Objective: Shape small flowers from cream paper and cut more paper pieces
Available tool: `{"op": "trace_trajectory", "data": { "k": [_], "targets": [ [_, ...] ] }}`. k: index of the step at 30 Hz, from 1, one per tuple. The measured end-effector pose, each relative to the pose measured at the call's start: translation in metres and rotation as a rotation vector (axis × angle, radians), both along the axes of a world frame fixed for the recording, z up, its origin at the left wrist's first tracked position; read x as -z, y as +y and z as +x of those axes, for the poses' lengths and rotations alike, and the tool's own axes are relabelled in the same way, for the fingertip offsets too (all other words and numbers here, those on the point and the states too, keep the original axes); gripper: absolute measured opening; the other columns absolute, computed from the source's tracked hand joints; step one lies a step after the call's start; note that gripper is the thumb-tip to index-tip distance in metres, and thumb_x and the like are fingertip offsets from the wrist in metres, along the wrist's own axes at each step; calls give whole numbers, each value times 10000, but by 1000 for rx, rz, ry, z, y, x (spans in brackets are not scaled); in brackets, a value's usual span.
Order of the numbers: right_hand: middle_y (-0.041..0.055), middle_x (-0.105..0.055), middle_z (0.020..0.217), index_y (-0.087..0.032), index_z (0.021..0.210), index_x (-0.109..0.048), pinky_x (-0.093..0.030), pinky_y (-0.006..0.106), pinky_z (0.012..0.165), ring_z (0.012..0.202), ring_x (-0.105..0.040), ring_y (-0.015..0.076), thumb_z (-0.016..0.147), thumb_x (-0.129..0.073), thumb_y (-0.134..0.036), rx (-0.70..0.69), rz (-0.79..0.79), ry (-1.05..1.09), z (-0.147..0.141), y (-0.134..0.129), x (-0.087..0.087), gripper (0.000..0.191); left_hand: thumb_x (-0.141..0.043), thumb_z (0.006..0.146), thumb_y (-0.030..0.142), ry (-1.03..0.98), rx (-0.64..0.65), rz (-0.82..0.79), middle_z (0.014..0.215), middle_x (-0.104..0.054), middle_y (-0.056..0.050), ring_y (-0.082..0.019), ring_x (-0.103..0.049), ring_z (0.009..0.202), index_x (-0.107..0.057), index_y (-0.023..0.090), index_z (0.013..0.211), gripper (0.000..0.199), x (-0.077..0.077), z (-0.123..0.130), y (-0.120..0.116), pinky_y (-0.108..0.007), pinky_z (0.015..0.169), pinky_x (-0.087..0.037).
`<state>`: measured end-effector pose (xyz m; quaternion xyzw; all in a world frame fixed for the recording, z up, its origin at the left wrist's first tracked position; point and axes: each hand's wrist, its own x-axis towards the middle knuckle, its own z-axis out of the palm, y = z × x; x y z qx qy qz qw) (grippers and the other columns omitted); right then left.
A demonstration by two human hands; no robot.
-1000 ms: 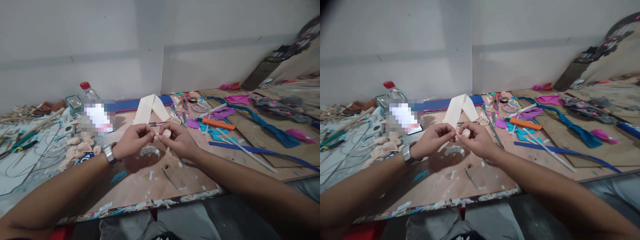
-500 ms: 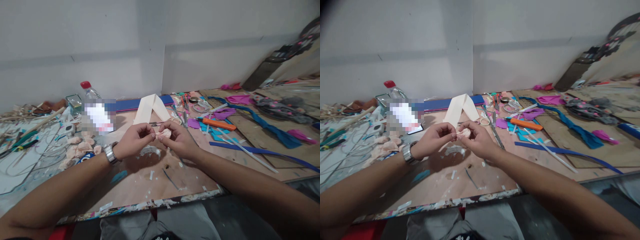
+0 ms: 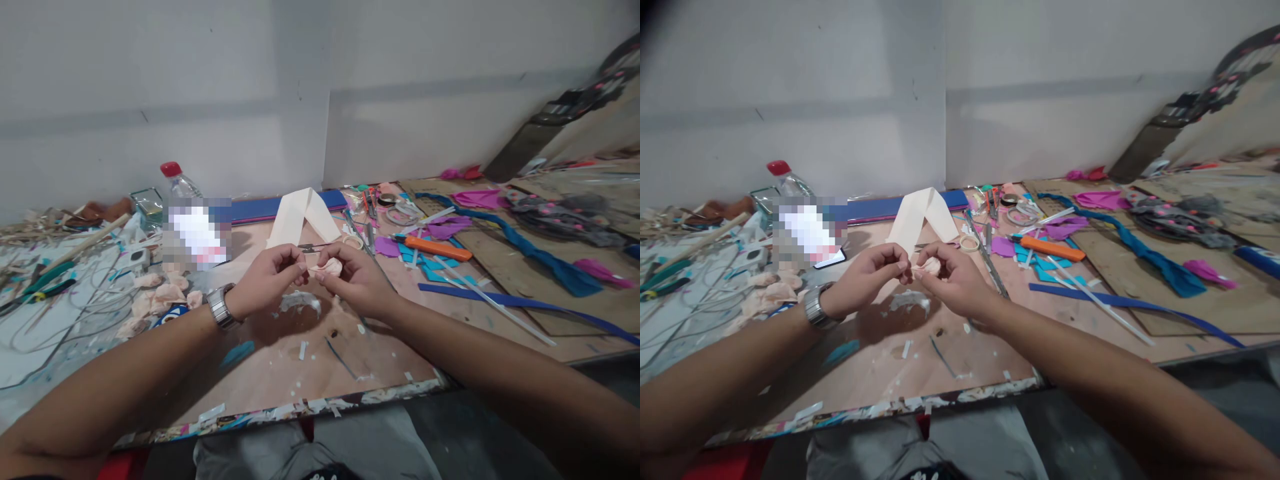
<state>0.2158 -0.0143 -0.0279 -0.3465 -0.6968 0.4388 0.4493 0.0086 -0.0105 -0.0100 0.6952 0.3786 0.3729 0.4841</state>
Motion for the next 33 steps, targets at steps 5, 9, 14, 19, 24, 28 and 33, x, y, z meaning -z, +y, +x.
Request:
{"op": "trace_trajectory", "data": {
  "k": [5,9,14,19,24,28,33],
  "targets": [
    [-5,-588,832,-196,933,-641,-382,237,567,652,-489,109,915,-711,-348,-3,27,-43,0,-1,-2,168,-640,957,376,26,51,11,798,-650,-39,-150,-597,744,-614,153,863,244,3,0,0,-290,723,-484],
    [-5,-606,846,-203,967,-617,-421,234,595,685,-549,116,909,-736,-361,-53,-21,27,-1,-3,-1,206,-624,967,386,25,50,9,785,-645,-31,-149,-604,744,-605,157,861,253,3,0,0,-285,719,-486],
    [18,-638,944,-230,1075,-576,-495,256,645,759,-644,146,894,-770,-402,-81,-73,91,-2,-4,2,317,-655,932,366,-20,41,-32,753,-639,-16,-137,-607,720,-603,158,830,237,0,1,0,-275,717,-483],
    [8,-612,908,-227,1033,-578,-459,250,602,700,-585,130,914,-730,-373,-53,9,14,-1,-2,3,242,-679,905,375,-52,35,-68,731,-637,-11,-137,-608,703,-593,163,822,243,0,1,0,-281,716,-490],
    [-24,-542,775,-220,942,-570,-384,252,545,613,-482,119,923,-688,-358,-43,35,-67,0,-1,3,183,-665,913,382,-29,35,-75,756,-618,-9,-136,-596,710,-573,164,833,250,3,2,0,-279,701,-482],
    [-29,-531,772,-215,926,-574,-357,245,538,607,-464,110,927,-687,-360,-31,39,-83,0,-1,4,184,-610,951,355,35,29,0,772,-618,-14,-142,-592,720,-567,167,844,221,4,1,-1,-281,693,-473],
    [-23,-538,814,-215,930,-579,-374,245,562,637,-469,110,914,-714,-379,-44,18,-50,0,0,5,213,-626,940,243,160,-39,383,885,-659,-39,-158,-594,790,-613,174,927,71,2,2,-8,-293,728,-474]
  ]
}}
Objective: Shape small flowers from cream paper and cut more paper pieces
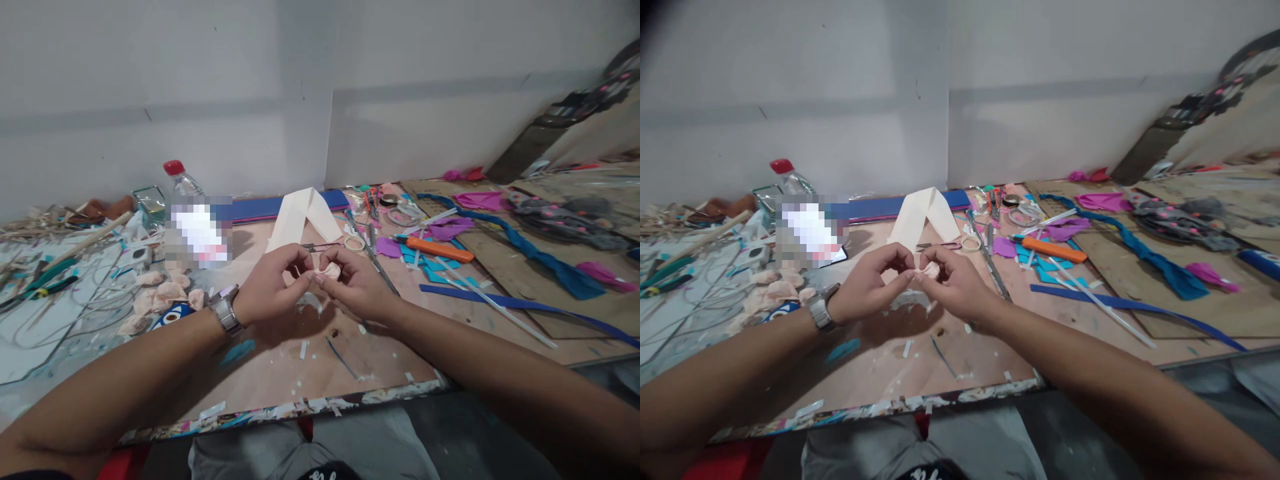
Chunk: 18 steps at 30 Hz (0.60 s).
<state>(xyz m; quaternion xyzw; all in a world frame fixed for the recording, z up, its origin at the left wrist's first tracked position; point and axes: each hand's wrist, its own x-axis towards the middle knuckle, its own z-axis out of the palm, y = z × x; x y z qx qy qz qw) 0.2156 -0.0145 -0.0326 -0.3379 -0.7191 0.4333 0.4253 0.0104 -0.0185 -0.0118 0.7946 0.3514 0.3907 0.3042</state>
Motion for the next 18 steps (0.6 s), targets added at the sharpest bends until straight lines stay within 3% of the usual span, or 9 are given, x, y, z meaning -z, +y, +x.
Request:
{"op": "trace_trajectory", "data": {
  "k": [4,18],
  "targets": [
    [-2,-575,891,-216,948,-576,-389,247,583,689,-500,120,893,-720,-347,-3,-19,20,0,-1,-1,202,-597,946,165,37,2,196,936,-687,-57,-174,-614,851,-643,188,955,52,-1,2,-5,-317,798,-497],
    [-37,-560,842,-226,1021,-527,-388,224,526,584,-490,82,890,-767,-430,-24,-110,87,0,-3,-4,341,-650,988,226,18,-15,264,932,-751,-66,-164,-653,819,-727,195,995,84,-2,1,-2,-312,783,-523]
  ]
}}
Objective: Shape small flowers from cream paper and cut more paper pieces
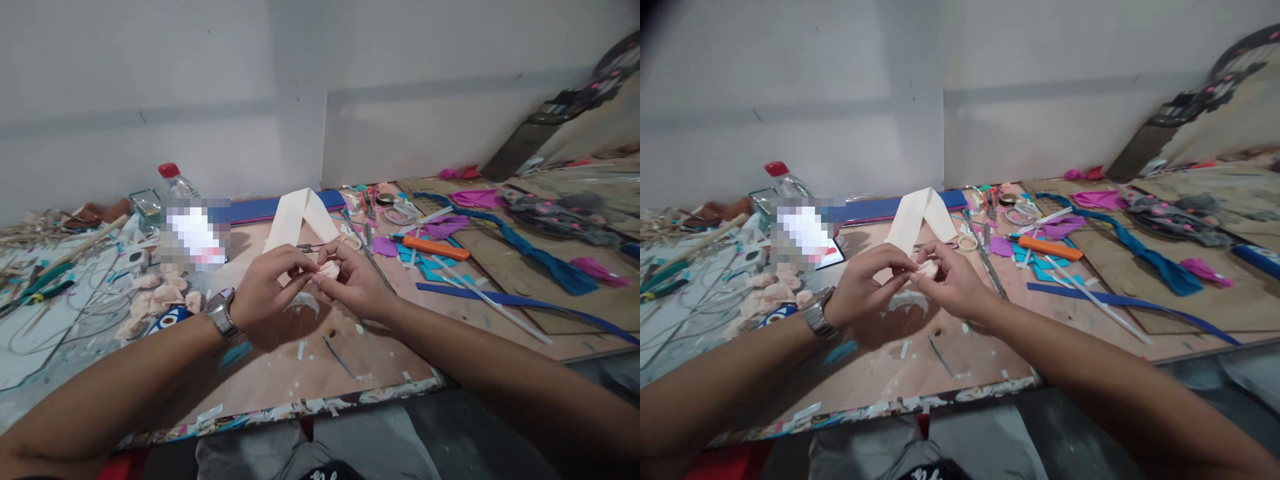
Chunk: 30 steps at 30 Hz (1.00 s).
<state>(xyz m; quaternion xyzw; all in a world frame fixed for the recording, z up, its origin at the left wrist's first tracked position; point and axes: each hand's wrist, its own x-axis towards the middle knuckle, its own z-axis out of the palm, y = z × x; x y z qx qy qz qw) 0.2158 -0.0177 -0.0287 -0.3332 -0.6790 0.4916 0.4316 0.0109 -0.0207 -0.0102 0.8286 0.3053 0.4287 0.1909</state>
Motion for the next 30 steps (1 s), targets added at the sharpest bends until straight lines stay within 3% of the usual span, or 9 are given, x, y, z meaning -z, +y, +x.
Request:
{"op": "trace_trajectory", "data": {
  "k": [7,16,24,30],
  "targets": [
    [30,-636,1009,-244,1144,-559,-521,275,682,809,-633,158,856,-806,-406,-16,46,52,-1,1,3,413,-681,965,291,-85,-29,-182,932,-757,-76,-174,-680,833,-743,180,956,127,-2,-1,3,-302,759,-535],
    [82,-689,1125,-247,1106,-676,-520,298,711,1010,-651,220,930,-702,-322,123,351,-132,3,3,-5,193,-744,930,350,-194,-14,-438,938,-792,-88,-171,-705,814,-762,145,989,215,0,-2,6,-287,734,-534],
    [45,-693,930,-214,996,-687,-469,314,721,838,-615,184,933,-714,-425,131,237,-94,4,7,-6,223,-773,907,364,-226,-11,-455,896,-795,-85,-158,-703,774,-767,139,956,231,-1,0,5,-264,692,-553],
    [-8,-629,813,-200,1007,-672,-473,265,647,687,-581,118,942,-705,-538,-3,42,89,2,9,-1,346,-813,876,376,-347,52,-547,841,-744,-48,-127,-677,729,-704,146,925,259,-2,3,4,-230,668,-542]
  ]
}}
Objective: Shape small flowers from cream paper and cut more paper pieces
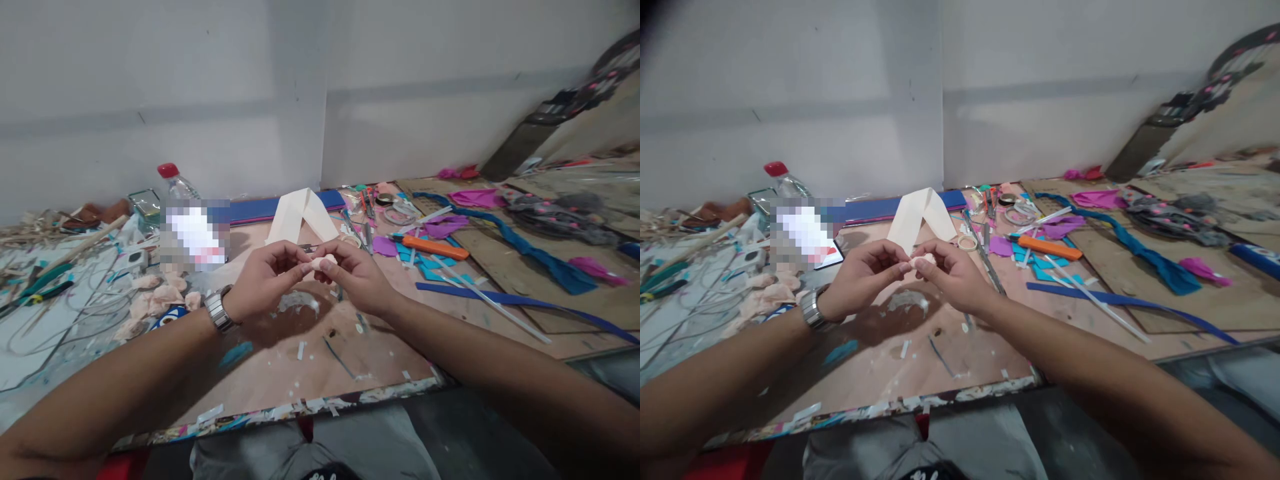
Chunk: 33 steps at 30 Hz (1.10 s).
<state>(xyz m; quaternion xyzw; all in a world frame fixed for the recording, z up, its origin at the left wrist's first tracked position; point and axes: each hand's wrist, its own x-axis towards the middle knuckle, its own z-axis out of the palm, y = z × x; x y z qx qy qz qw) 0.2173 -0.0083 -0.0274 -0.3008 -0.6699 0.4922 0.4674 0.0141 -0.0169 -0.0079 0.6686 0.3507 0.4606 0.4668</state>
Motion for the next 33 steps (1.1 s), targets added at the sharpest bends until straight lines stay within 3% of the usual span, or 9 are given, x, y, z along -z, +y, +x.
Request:
{"op": "trace_trajectory", "data": {
  "k": [12,20,23,26,29,33],
  "targets": [
    [-30,-627,757,-229,1125,-717,-484,239,627,639,-576,97,892,-777,-545,-155,-197,228,1,-1,3,396,-837,850,369,-73,37,-86,800,-666,-14,-95,-610,694,-650,142,881,296,-2,-1,2,-214,652,-517],
    [-37,-615,730,-217,976,-664,-458,221,584,601,-567,89,834,-821,-564,-152,-286,239,0,-1,-1,406,-812,864,368,-67,62,-105,797,-662,-14,-102,-615,674,-634,145,886,286,-2,-1,3,-235,649,-515],
    [-26,-629,737,-211,957,-676,-446,218,558,611,-577,98,802,-846,-563,-121,-318,244,1,0,-1,421,-730,919,367,-4,63,-59,831,-652,-15,-112,-614,704,-614,155,914,242,1,-2,4,-255,684,-512],
    [-16,-644,769,-212,936,-689,-454,213,550,644,-593,106,766,-881,-536,-58,-355,256,1,2,2,413,-619,977,357,241,94,62,771,-606,5,-118,-552,684,-606,166,898,207,3,-4,4,-250,649,-437],
    [-28,-625,698,-218,919,-692,-457,211,532,603,-575,104,746,-889,-532,-7,-403,251,-1,7,8,409,-594,983,345,506,253,129,701,-598,12,-116,-508,636,-614,168,794,260,6,-6,2,-252,610,-365],
    [-34,-647,706,-234,921,-677,-473,200,540,593,-573,93,732,-898,-498,60,-502,232,-4,15,14,393,-665,964,387,645,561,261,645,-595,14,-114,-481,578,-626,170,754,304,6,-5,-1,-272,567,-315]
  ]
}}
